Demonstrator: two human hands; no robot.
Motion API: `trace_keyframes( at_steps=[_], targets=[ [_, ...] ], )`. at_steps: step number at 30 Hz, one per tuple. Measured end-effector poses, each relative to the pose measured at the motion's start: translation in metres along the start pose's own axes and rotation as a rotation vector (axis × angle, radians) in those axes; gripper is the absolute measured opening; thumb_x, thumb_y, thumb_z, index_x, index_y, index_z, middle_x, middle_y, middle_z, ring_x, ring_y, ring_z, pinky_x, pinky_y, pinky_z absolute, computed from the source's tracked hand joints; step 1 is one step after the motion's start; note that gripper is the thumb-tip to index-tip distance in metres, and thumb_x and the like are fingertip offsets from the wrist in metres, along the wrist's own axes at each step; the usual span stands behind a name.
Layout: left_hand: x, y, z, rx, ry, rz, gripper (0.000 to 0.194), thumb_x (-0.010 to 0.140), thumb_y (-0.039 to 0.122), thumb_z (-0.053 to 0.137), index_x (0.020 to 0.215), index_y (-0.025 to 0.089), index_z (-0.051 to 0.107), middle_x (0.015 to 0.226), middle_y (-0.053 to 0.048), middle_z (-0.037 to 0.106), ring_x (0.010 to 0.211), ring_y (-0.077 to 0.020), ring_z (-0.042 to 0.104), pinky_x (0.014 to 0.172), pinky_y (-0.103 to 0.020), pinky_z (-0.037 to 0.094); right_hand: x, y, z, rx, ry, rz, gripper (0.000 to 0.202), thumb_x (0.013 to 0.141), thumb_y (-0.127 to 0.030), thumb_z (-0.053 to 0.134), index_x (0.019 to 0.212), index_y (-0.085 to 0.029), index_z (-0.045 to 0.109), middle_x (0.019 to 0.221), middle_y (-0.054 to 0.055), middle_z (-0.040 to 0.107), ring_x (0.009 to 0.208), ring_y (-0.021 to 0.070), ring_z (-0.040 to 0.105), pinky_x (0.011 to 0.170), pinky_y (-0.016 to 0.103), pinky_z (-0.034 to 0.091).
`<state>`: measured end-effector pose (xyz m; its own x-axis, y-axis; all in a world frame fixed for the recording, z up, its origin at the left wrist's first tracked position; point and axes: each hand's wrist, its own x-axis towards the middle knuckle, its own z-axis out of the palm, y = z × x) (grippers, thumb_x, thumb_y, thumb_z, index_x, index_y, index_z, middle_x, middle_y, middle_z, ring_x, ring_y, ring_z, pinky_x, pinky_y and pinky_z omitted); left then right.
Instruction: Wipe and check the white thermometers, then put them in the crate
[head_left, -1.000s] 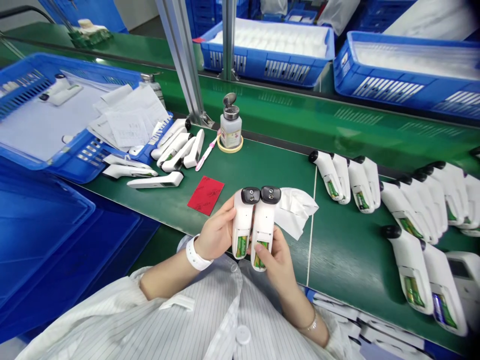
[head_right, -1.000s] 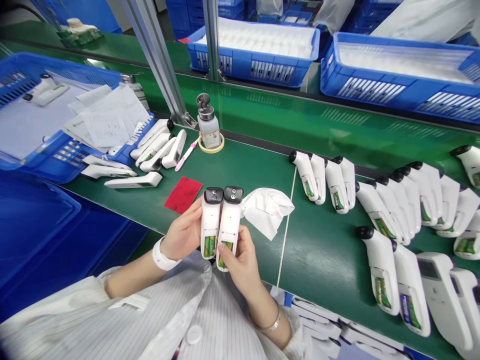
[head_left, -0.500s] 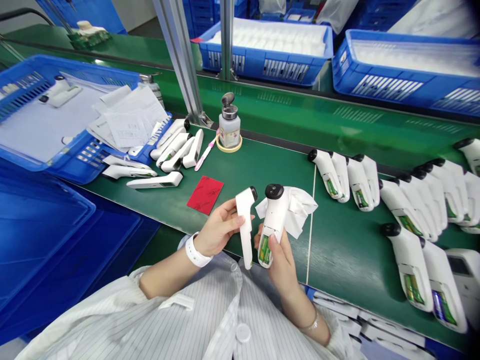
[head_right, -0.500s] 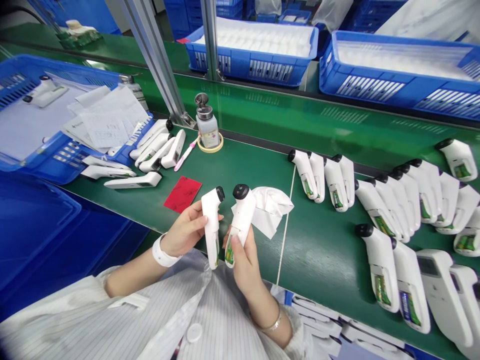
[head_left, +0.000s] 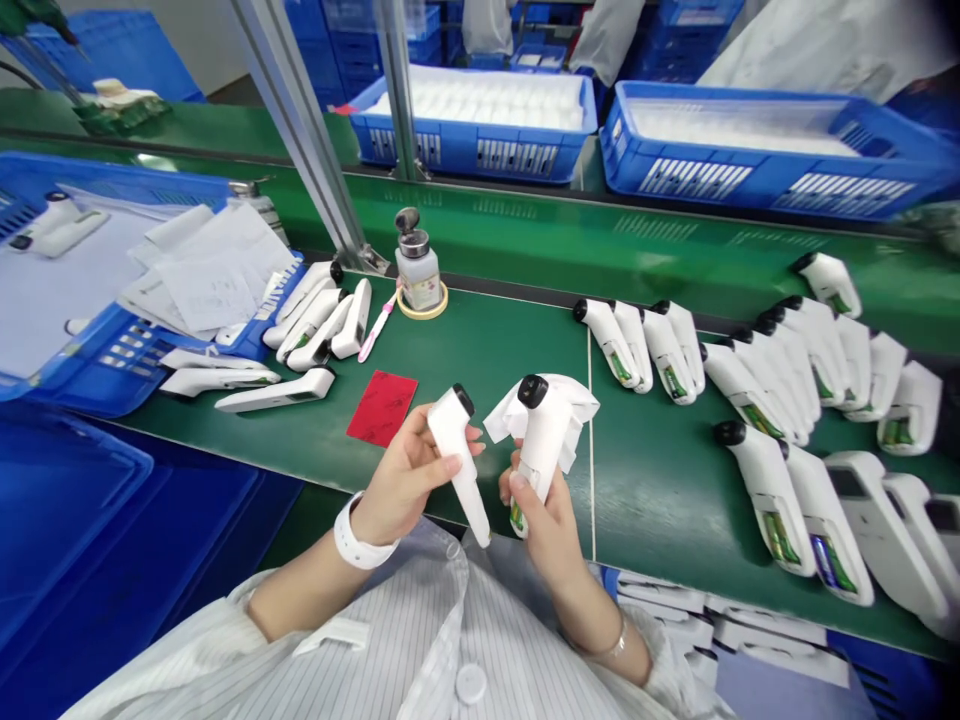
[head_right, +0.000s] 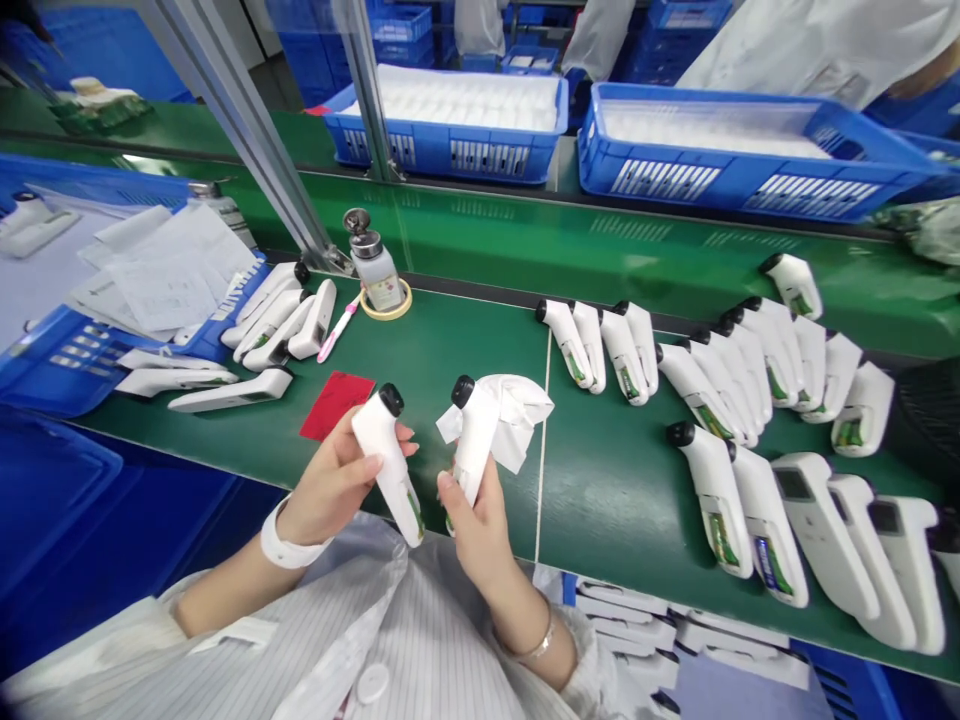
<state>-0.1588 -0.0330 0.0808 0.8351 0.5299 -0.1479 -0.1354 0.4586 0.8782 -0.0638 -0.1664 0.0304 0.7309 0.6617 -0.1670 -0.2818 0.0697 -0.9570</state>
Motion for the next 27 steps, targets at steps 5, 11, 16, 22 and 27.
trace_keyframes(
  at_steps=[5,11,16,22,27],
  targets=[
    [0.001,0.012,0.008,0.713,-0.379,0.706,0.053,0.072,0.006,0.064,0.114,0.036,0.052,0.112,-0.001,0.066,0.114,-0.0229,0.054,0.108,-0.049,0.024,-0.003,-0.013,-0.007,0.250,0.045,0.174,0.035,0.077,-0.045,0.061,0.105,-0.023,0.058,0.080,0.001,0.058,0.059,0.0130,0.052,0.053,0.027,0.044],
    [0.025,0.019,0.047,1.240,-1.139,0.951,0.018,0.083,0.009,0.051,0.083,0.023,0.063,0.112,-0.006,0.066,0.118,-0.0201,0.051,0.108,-0.041,0.023,-0.010,-0.020,-0.019,0.468,0.098,0.308,0.037,0.078,-0.053,0.056,0.093,-0.019,0.065,0.091,0.007,0.067,0.079,0.0193,0.062,0.073,0.033,0.050],
    [0.024,-0.011,0.082,1.270,-1.289,1.183,0.015,0.086,0.017,0.052,0.075,0.021,0.060,0.097,-0.001,0.067,0.119,-0.0170,0.048,0.110,-0.037,0.019,-0.027,-0.016,-0.035,0.590,0.211,0.111,0.044,0.073,-0.060,0.059,0.090,-0.019,0.063,0.082,0.004,0.066,0.073,0.0164,0.062,0.072,0.030,0.049],
    [0.032,-0.030,0.115,1.234,-1.409,1.265,0.037,0.085,0.009,0.047,0.119,0.024,0.054,0.127,-0.008,0.055,0.125,-0.0210,0.042,0.109,-0.044,0.022,-0.071,0.002,-0.100,0.349,0.576,-0.008,0.052,0.059,-0.058,0.071,0.095,-0.022,0.061,0.077,0.002,0.067,0.062,0.0165,0.061,0.059,0.029,0.050],
    [0.057,-0.023,0.098,1.428,-1.318,1.218,0.057,0.079,0.002,0.044,0.131,0.027,0.045,0.138,-0.008,0.045,0.129,-0.0263,0.037,0.103,-0.045,0.036,-0.128,0.043,-0.220,0.090,1.300,-0.063,0.055,0.065,-0.066,0.058,0.089,-0.016,0.057,0.063,0.004,0.066,0.053,0.0203,0.061,0.051,0.032,0.049]
  ],
)
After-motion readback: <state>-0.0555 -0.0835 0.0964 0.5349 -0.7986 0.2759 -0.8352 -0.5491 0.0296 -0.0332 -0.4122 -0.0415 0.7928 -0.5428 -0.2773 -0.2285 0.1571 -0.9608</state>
